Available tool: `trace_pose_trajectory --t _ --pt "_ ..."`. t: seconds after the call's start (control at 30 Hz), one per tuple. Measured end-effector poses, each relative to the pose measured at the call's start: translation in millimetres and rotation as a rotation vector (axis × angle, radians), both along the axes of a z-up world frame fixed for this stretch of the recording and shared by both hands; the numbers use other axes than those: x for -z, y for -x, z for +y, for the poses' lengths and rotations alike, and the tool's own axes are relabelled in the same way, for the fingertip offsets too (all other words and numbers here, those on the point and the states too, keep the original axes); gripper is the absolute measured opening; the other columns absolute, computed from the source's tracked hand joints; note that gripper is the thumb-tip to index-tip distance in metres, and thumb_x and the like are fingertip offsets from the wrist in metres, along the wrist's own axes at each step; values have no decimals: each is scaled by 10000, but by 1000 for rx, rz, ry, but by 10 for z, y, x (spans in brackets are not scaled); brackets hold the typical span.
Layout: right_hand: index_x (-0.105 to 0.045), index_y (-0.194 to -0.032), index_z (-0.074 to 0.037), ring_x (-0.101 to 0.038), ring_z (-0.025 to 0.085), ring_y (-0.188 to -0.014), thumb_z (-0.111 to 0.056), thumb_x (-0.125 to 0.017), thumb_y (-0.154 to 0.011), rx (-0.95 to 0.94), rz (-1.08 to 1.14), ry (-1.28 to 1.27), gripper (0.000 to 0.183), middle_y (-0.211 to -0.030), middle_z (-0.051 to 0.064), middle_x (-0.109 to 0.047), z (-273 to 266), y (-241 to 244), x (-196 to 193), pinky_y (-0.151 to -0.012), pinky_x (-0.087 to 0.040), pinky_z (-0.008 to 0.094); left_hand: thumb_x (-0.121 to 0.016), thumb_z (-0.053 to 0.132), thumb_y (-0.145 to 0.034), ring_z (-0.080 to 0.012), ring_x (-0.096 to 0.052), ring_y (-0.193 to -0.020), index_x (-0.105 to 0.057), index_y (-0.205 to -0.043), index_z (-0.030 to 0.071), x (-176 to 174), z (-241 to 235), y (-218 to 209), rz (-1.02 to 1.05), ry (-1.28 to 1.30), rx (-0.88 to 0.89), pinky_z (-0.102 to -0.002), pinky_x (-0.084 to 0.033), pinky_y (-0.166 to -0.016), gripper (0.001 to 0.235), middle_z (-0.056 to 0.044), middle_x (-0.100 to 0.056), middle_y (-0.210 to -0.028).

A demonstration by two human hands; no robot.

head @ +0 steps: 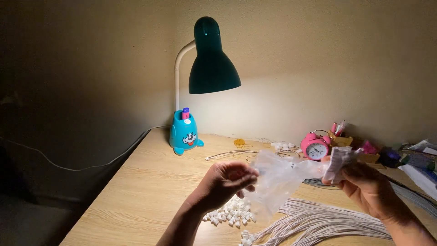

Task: The person opens a plastic bag and pours small white plastic connectors onto a wooden desk. They then pick up a bundle of LED light strings and begin attaching the connectors to the ends of the wires by hand.

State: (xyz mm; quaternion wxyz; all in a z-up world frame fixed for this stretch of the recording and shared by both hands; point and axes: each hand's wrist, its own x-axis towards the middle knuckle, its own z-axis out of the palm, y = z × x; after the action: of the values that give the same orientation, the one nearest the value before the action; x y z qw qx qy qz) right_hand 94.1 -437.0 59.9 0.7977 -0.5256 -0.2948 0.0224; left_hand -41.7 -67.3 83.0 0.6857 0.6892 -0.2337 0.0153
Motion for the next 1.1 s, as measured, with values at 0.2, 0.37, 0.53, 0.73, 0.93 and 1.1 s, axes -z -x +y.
trace_pose_trajectory --t 0.2,0.37,0.53,0.73,0.93,1.1 --pt "-617 -875 -8 -653 240 -838 -60 -565 -988 546 -117 262 134 -871 105 -645 464 769 -503 -754 -604 398 -698 68 -857 -65 -531 -510 -693 -753 54 70 -341 -80 -80 177 -466 -235 -567 -485 105 0 -609 -581" --pt "-703 -992 77 -684 433 -1075 -209 -608 -922 -167 -96 -10 309 -1072 305 -735 1321 1647 -534 -927 -488 533 -654 134 -835 -175 -574 -530 -655 -798 162 71 -619 47 -624 -251 -791 -318 -470 -521 47 -6 -658 -652" --pt "-609 -1214 12 -702 284 -1057 -146 -604 -860 215 -44 251 388 -1125 197 -745 1563 1454 -283 -927 -530 393 -684 107 -801 -160 -638 -614 -688 -917 119 -21 -574 125 -538 -151 -735 -264 -563 -520 116 -23 -702 -759" --pt "-678 -1053 -152 -697 212 -836 -220 -673 -822 726 -632 939 241 -935 42 -744 1336 1006 -31 -767 -535 333 -622 179 -896 -99 -603 -495 -689 -912 155 -103 -553 180 -564 -112 -732 -238 -486 -496 73 9 -696 -730" --pt "-669 -915 -152 -645 234 -762 -310 -543 -889 823 91 1417 204 -849 71 -710 1592 922 -457 -674 -496 350 -642 132 -913 -126 -560 -524 -703 -933 124 -98 -716 301 -646 -211 -469 -249 -471 -503 64 -33 -619 -715" --pt "-502 -1362 -263 -137 334 -1488 -259 -539 -966 418 -646 2510 397 -1515 -5 -351 1520 828 -517 -913 -484 397 -669 95 -877 -93 -613 -489 -724 -937 89 -52 -677 199 -401 -33 -327 -205 -558 -429 82 -45 -703 -742"
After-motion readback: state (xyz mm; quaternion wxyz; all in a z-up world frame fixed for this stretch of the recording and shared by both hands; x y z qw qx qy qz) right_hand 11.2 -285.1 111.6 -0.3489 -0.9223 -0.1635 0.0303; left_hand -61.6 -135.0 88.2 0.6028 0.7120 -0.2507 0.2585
